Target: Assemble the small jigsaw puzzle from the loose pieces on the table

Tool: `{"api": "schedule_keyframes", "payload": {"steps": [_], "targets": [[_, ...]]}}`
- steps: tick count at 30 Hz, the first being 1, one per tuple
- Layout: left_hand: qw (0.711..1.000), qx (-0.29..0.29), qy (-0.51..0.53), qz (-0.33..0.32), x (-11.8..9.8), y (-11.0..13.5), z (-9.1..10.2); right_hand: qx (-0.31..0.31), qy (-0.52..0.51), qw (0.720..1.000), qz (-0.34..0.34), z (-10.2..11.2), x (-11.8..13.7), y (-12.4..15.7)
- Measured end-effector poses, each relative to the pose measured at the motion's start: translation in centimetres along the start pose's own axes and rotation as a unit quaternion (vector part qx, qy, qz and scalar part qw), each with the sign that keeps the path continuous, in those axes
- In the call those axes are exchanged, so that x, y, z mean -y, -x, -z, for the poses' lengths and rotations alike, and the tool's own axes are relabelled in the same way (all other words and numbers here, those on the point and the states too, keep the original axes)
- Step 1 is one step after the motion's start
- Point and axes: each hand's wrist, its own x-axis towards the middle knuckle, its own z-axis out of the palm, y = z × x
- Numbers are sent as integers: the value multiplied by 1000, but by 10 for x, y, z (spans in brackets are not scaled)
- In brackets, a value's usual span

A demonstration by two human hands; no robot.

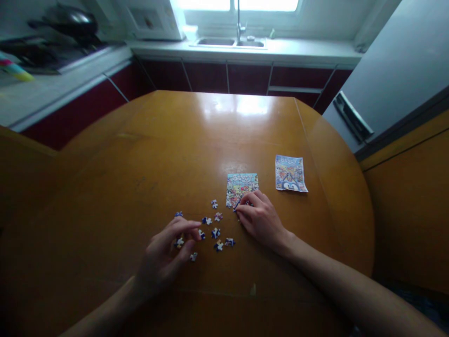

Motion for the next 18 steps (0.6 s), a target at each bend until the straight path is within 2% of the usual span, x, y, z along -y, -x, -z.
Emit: {"api": "schedule_keyframes", "payload": {"steps": [4,10,12,18], "targets": [[1000,-2,-2,3,1,0,0,-10,-25,1000,-5,2,1,0],[1000,-17,-16,3,4,0,5,-94,-32,994,-42,9,-3,-1],[999,-25,-20,15,6,0,8,-85,-29,995,-44,10,-3,0],[996,-55,-46,60,13,0,16,1,-6,1000,-25,3,1,3]]}}
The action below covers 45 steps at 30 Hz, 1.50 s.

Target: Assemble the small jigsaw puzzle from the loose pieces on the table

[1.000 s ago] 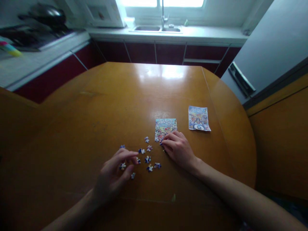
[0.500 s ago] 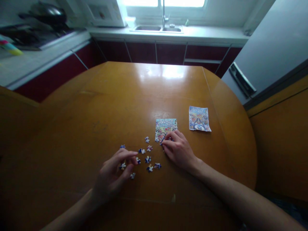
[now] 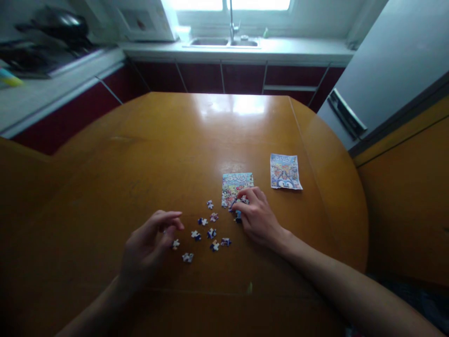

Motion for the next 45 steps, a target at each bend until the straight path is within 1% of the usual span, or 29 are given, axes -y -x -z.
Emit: {"api": "schedule_keyframes", "payload": {"steps": [3,5,8,9,11,15,21,23,25,27,29,32,34,37,39,42,45], "targets": [[1000,-12,-2,15,4,0,3,6,-6,1000,-3,-1,1,-1],[1000,-19,-4,22,6,0,4,-23,-32,999,-17,2,1,-3],[999,-26,-13,26,8,1,6,-87,-54,994,-46,7,-2,-6],[999,-27,-17,27,9,1,6,-101,-53,992,-52,9,-3,-6],[999,-29,-30,30,10,0,7,-108,-47,991,-56,11,-4,-6],[996,-42,-54,50,12,-3,11,-82,-32,995,-51,11,-4,-3],[992,-75,-77,72,10,-11,20,6,-2,1000,3,4,-1,1],[991,-79,-84,73,9,-13,22,20,4,1000,13,1,-1,2],[990,-79,-88,72,9,-13,23,18,0,1000,14,0,0,2],[990,-67,-100,69,11,-14,24,-5,-13,1000,11,1,1,1],[989,-45,-125,68,16,-15,25,-42,-27,999,3,3,1,0],[984,-8,-164,68,27,-16,29,-90,-34,995,-7,6,-2,0],[980,8,-187,71,36,-18,34,-111,-31,993,-12,7,-5,0],[972,26,-218,90,46,-18,43,-125,-25,992,-19,9,-9,1],[966,42,-230,108,48,-17,47,-130,-23,991,-23,10,-10,1],[961,64,-239,123,47,-16,48,-139,-20,990,-30,11,-10,1],[960,79,-241,122,44,-15,44,-145,-15,989,-30,12,-10,0]]}}
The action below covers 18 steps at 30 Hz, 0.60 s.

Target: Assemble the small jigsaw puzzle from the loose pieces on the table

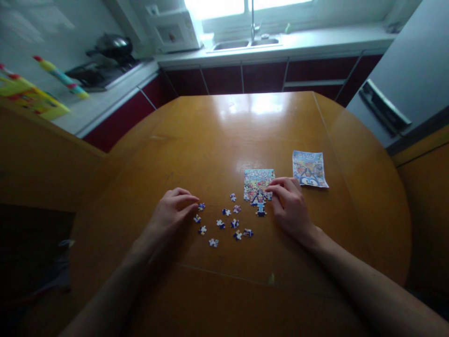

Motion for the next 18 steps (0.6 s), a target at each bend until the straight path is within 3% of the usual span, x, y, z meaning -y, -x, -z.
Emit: {"api": "schedule_keyframes", "payload": {"steps": [9,18], "targets": [[1000,21,10,-7,-4,-1,-10,-3,-2,1000,2,1,1,-1],[997,14,54,-54,-27,4,-20,6,-24,1000,13,-1,8,1]]}}
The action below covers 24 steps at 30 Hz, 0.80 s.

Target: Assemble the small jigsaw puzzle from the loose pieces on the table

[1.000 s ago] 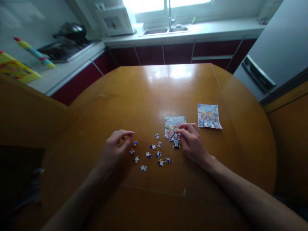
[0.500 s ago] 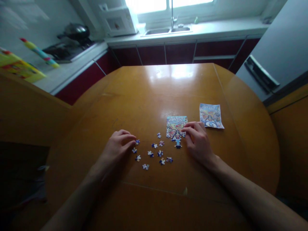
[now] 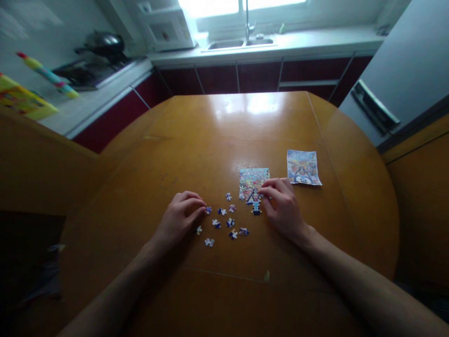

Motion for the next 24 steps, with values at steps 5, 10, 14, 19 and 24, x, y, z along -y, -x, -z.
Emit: {"api": "schedule_keyframes", "payload": {"steps": [5,10,14,19,24], "targets": [[1000,-15,8,-18,-5,1,-2,104,-3,992,64,-12,22,6],[999,-17,12,-29,-9,2,-4,214,33,972,93,-27,36,5],[999,-19,20,-31,-13,3,-3,258,44,960,102,-33,38,-1],[999,-15,34,-33,-15,4,-3,267,35,958,99,-36,40,-3],[999,-20,34,-33,-13,3,-4,239,29,968,67,-34,42,4]]}}
